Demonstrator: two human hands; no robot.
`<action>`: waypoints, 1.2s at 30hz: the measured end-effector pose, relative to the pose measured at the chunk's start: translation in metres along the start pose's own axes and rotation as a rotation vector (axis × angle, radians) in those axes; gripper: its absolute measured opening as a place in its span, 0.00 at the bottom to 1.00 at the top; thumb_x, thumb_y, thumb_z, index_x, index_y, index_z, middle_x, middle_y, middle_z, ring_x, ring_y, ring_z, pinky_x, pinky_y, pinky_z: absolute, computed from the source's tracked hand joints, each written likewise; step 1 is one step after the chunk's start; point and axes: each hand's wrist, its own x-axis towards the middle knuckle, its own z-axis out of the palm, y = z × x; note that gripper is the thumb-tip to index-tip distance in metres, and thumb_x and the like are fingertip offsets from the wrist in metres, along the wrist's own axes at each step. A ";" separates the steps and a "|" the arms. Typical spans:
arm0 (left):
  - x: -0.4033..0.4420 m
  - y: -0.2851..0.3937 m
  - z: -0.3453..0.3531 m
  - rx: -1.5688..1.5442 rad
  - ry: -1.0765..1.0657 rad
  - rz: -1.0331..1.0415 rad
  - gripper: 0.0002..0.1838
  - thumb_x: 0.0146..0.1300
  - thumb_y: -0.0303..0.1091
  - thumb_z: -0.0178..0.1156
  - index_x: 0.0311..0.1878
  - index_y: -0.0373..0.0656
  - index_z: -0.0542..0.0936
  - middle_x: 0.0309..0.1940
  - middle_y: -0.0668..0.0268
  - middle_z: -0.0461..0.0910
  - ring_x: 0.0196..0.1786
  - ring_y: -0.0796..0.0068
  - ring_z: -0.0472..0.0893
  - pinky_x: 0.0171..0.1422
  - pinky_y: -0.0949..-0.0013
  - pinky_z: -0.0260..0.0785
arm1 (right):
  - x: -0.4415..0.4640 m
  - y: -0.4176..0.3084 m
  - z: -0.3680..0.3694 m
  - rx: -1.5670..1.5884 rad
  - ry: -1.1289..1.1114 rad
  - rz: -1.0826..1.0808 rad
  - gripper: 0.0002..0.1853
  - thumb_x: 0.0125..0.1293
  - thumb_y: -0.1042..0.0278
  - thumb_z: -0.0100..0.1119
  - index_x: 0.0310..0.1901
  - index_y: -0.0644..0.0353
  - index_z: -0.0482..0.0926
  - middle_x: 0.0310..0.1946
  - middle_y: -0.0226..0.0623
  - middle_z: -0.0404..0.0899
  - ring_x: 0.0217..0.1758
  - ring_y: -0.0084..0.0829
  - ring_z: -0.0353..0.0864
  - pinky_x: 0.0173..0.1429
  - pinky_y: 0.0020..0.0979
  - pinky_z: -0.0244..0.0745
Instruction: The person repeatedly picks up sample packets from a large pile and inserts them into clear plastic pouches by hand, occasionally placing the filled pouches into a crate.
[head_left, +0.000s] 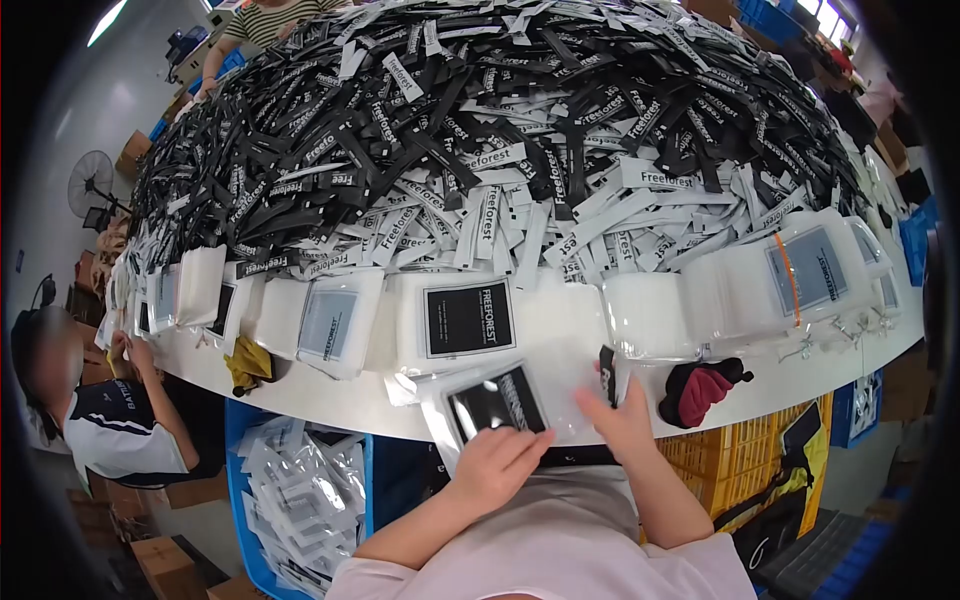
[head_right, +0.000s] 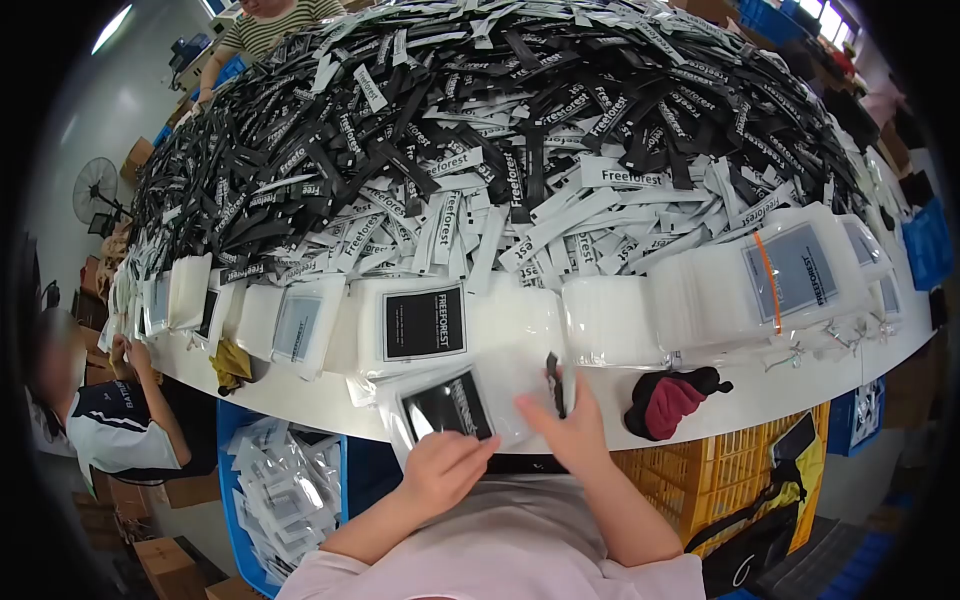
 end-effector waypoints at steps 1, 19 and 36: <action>-0.004 0.000 0.002 -0.013 -0.019 0.011 0.22 0.42 0.27 0.63 0.46 0.39 0.78 0.35 0.66 0.74 0.36 0.71 0.74 0.35 0.72 0.63 | -0.001 0.002 0.009 -0.145 -0.004 -0.146 0.13 0.57 0.65 0.61 0.36 0.67 0.74 0.24 0.33 0.75 0.30 0.20 0.74 0.34 0.21 0.70; 0.008 -0.014 -0.043 -0.403 -0.119 -0.450 0.41 0.39 0.32 0.67 0.61 0.38 0.64 0.48 0.55 0.68 0.49 0.57 0.71 0.54 0.64 0.64 | -0.005 -0.038 0.019 -0.430 -0.767 -0.338 0.16 0.53 0.60 0.65 0.35 0.65 0.76 0.19 0.40 0.74 0.21 0.21 0.72 0.25 0.25 0.66; 0.005 -0.007 -0.008 -0.233 0.174 -0.268 0.60 0.25 0.51 0.71 0.61 0.26 0.53 0.54 0.49 0.59 0.54 0.52 0.60 0.56 0.56 0.51 | -0.012 -0.082 0.033 -0.127 -0.853 -0.345 0.22 0.61 0.76 0.50 0.58 0.63 0.66 0.59 0.46 0.65 0.62 0.34 0.64 0.70 0.38 0.40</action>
